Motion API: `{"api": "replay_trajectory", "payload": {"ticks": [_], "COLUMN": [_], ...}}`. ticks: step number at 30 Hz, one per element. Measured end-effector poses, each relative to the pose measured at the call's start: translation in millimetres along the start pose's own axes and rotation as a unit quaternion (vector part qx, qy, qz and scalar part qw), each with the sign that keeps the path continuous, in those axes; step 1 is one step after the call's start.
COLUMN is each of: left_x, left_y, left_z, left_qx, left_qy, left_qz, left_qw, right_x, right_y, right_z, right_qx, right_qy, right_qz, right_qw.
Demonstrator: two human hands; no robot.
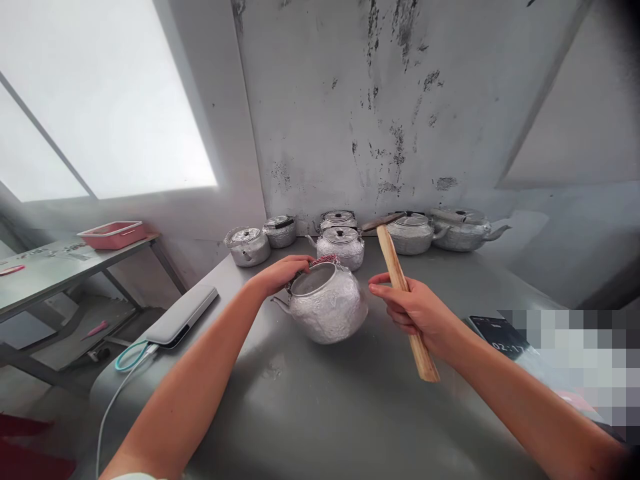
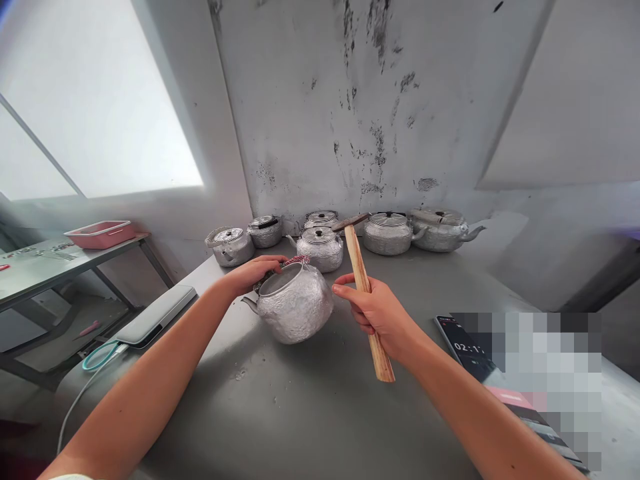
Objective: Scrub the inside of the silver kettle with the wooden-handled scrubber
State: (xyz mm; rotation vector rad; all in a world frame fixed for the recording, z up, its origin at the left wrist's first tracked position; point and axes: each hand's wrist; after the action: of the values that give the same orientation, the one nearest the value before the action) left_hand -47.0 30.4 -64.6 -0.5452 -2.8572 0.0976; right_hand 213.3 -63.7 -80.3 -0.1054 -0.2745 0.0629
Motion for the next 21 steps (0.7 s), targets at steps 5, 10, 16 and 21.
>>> {"api": "replay_trajectory", "payload": {"ticks": [5, 10, 16, 21], "left_x": [1.1, 2.2, 3.2, 6.1], "left_y": [3, 1, -7, -7], "left_z": [3, 2, -7, -7], "left_qx": [-0.038, -0.066, -0.089, -0.109], "left_qy": [-0.009, 0.012, 0.055, 0.078], "left_qz": [0.046, 0.063, 0.082, 0.079], "left_qw": [0.998, 0.996, 0.991, 0.988], "right_x": [-2, -8, -7, -5], "right_y": [1, 0, -1, -1], "right_z": [0, 1, 0, -1], "right_qx": [-0.011, -0.027, -0.027, -0.025], "right_qy": [-0.023, -0.048, -0.057, -0.057], "right_qz": [0.008, 0.025, 0.031, 0.03], "right_qw": [1.0, 0.998, 0.998, 0.998]}}
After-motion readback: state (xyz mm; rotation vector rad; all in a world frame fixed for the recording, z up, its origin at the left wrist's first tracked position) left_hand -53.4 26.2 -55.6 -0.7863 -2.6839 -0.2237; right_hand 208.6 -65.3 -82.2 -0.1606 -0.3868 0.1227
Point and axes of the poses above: each hand's wrist, its own y-axis towards the middle knuckle, its own x-axis out of the back of the hand, z = x × y, and after that the axes turned 13 degrees about -y, right-handed
